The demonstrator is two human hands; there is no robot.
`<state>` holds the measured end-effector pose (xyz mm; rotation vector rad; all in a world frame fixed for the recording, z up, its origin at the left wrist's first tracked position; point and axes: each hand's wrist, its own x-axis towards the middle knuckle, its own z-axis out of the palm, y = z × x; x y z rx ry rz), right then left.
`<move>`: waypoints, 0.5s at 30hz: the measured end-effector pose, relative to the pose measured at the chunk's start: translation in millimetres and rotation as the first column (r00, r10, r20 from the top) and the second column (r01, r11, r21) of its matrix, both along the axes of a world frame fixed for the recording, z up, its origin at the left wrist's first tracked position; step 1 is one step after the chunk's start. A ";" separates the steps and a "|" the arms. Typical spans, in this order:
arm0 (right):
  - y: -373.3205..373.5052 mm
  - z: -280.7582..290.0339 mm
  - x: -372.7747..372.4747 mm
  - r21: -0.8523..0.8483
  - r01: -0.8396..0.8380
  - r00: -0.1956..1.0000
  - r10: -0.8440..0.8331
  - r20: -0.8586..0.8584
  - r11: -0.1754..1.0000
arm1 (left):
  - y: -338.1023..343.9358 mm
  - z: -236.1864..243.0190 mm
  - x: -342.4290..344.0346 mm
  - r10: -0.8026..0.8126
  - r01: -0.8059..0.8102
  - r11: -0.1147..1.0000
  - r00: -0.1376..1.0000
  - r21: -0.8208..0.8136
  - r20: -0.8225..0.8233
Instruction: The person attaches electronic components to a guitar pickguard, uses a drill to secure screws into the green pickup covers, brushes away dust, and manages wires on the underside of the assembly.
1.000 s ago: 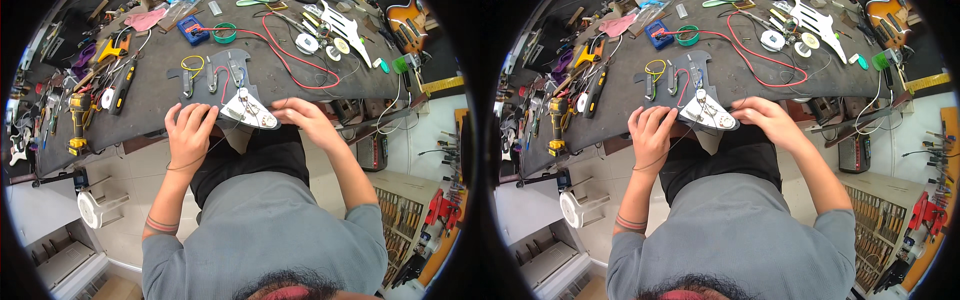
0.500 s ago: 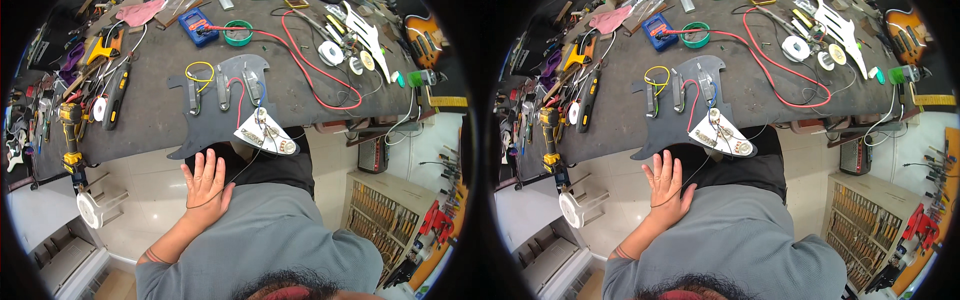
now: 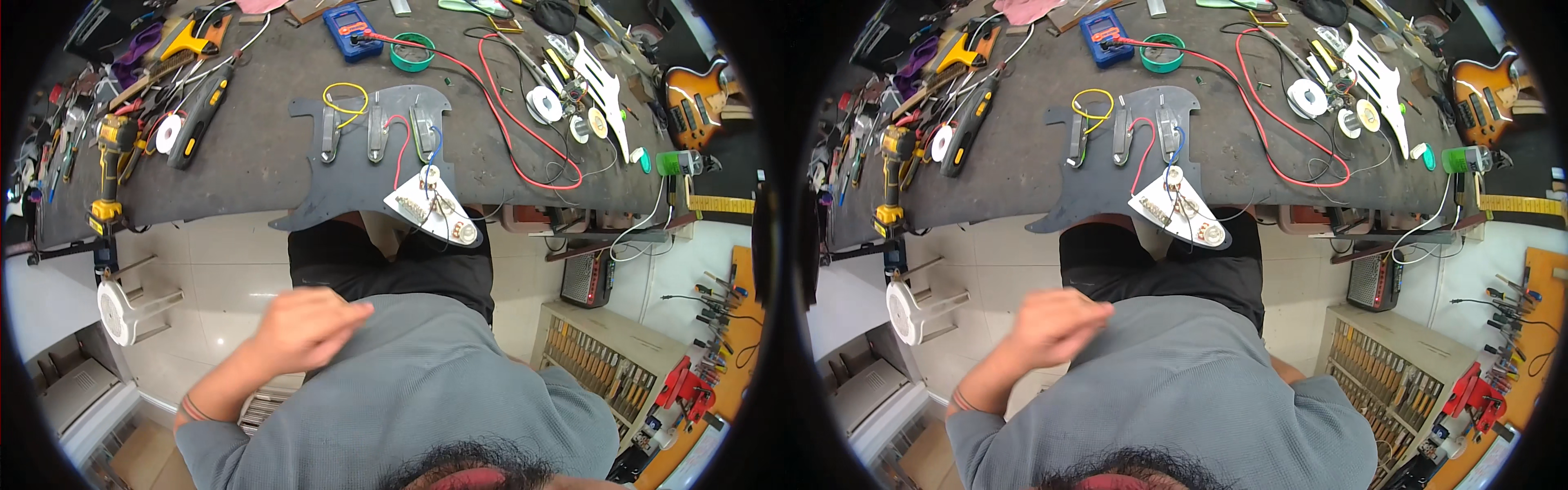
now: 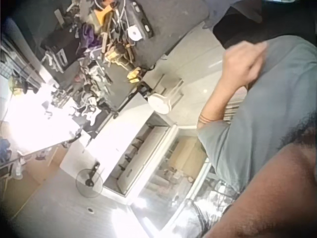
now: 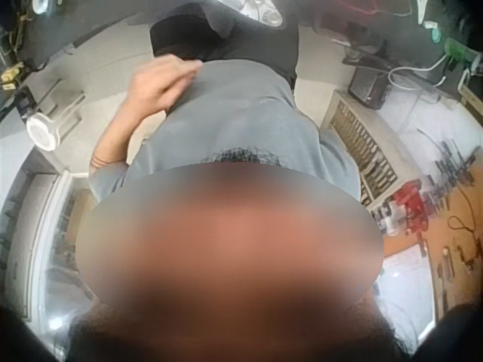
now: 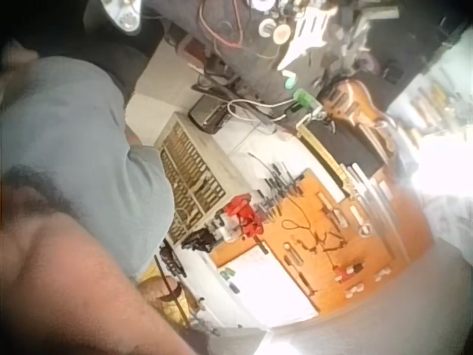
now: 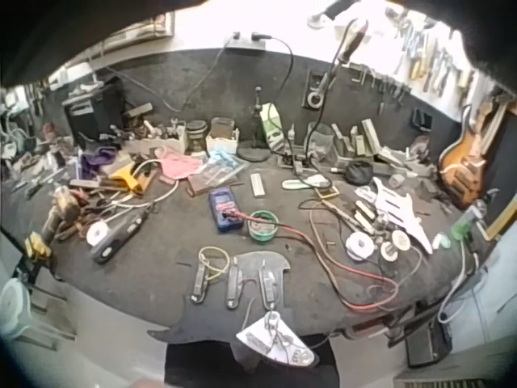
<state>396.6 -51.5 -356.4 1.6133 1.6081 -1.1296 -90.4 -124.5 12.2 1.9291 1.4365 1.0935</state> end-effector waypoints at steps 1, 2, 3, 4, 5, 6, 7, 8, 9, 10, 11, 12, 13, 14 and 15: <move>10.1 -1.1 -3.4 0.007 -0.029 1.000 0.029 -0.007 1.000 | 4.0 26.7 -7.5 0.052 -0.055 0.996 0.998 0.065 0.042; -4.3 3.3 7.2 -0.007 0.022 0.999 -0.022 0.024 1.000 | 32.7 50.8 -21.2 -0.008 -0.007 0.993 0.991 0.116 0.132; -6.7 3.5 5.9 -0.006 0.025 0.999 -0.025 0.022 1.000 | 43.3 80.1 -24.4 -0.056 0.009 0.971 0.980 0.240 0.190; -5.6 1.9 2.9 -0.008 0.011 1.000 -0.011 0.015 1.000 | 43.0 100.9 -17.9 -0.024 -0.074 0.936 0.961 0.343 0.274; 8.0 2.6 -10.9 -0.018 -0.077 0.997 0.077 -0.012 0.997 | 25.5 129.6 -16.3 0.027 -0.152 0.886 0.960 0.439 0.278; 18.0 0.2 -14.5 -0.012 -0.120 0.993 0.120 -0.011 0.993 | 9.2 140.4 -15.8 0.026 -0.180 0.832 0.958 0.525 0.287; 17.0 0.2 -13.2 -0.006 -0.100 0.995 0.100 -0.004 0.995 | 8.8 143.7 -17.9 -0.036 -0.154 0.787 0.955 0.597 0.294; 13.2 1.7 -9.8 0.003 -0.078 0.997 0.078 0.003 0.997 | 7.7 143.8 -19.0 -0.084 -0.132 0.755 0.952 0.642 0.295; 16.2 3.0 -14.1 -0.002 -0.091 0.996 0.091 -0.005 0.996 | 0.4 149.8 -17.7 -0.092 -0.124 0.732 0.956 0.670 0.278; 18.9 3.7 -18.9 -0.007 -0.110 0.994 0.110 -0.006 0.994 | -6.7 155.4 -15.2 -0.088 -0.121 0.710 0.962 0.694 0.258; 22.7 3.4 -25.0 -0.010 -0.130 0.991 0.130 -0.017 0.991 | -14.5 161.2 -13.3 -0.082 -0.118 0.691 0.967 0.713 0.240; 22.5 0.9 -25.9 -0.010 -0.128 0.992 0.128 -0.018 0.992 | -19.2 162.9 -12.4 -0.087 -0.111 0.672 0.970 0.732 0.228; 21.0 -0.7 -25.5 -0.013 -0.130 0.991 0.129 -0.017 0.991 | -23.3 165.5 -10.6 -0.090 -0.107 0.650 0.972 0.753 0.216; 19.0 -1.7 -24.5 -0.016 -0.131 0.991 0.130 -0.015 0.991 | -28.3 167.4 -8.1 -0.090 -0.105 0.631 0.974 0.769 0.206; 16.4 -2.7 -23.7 -0.018 -0.124 0.992 0.124 -0.018 0.992 | -32.3 169.6 -7.3 -0.097 -0.101 0.611 0.975 0.785 0.201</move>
